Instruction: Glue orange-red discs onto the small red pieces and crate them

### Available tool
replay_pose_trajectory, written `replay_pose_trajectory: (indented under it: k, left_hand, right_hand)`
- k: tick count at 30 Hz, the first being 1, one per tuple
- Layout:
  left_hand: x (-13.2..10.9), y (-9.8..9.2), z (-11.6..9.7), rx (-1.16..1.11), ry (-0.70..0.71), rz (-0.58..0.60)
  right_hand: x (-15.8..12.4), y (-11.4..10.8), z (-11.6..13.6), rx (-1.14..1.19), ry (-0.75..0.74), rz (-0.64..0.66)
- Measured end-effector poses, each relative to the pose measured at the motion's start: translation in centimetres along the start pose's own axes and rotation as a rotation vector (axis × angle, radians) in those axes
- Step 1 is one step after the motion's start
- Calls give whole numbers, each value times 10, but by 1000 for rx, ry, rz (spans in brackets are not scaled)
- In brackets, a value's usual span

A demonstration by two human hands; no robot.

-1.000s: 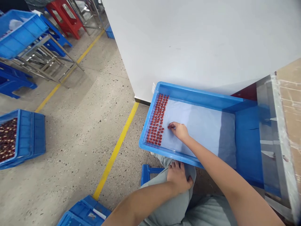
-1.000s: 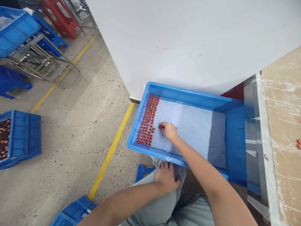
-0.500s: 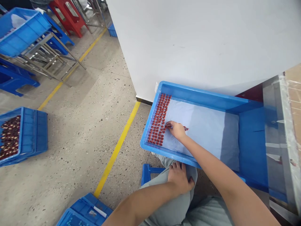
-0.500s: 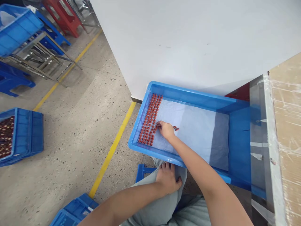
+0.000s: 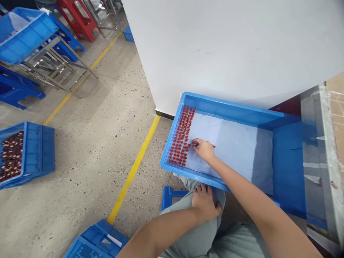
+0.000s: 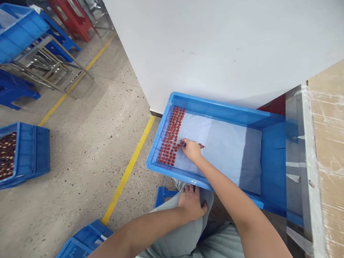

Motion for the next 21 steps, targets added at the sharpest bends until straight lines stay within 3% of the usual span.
replay_pose_trajectory:
  k: [8,21]
  left_hand:
    - [0,3,-1,12,2,-6]
    - [1,5,-1,25,5,-6]
  right_hand:
    - [-24,9,18,-87,-65,98]
    - [-22,15,27,-113,-78,136]
Point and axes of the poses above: each hand's wrist, its own x-axis towards the middle knuckle, its own y-axis out of the palm, z = x × y, the point moved 8 cm from there along x, towards the middle knuckle, and after that the axes turned 13 degrees about x, right-handed, at the moved point
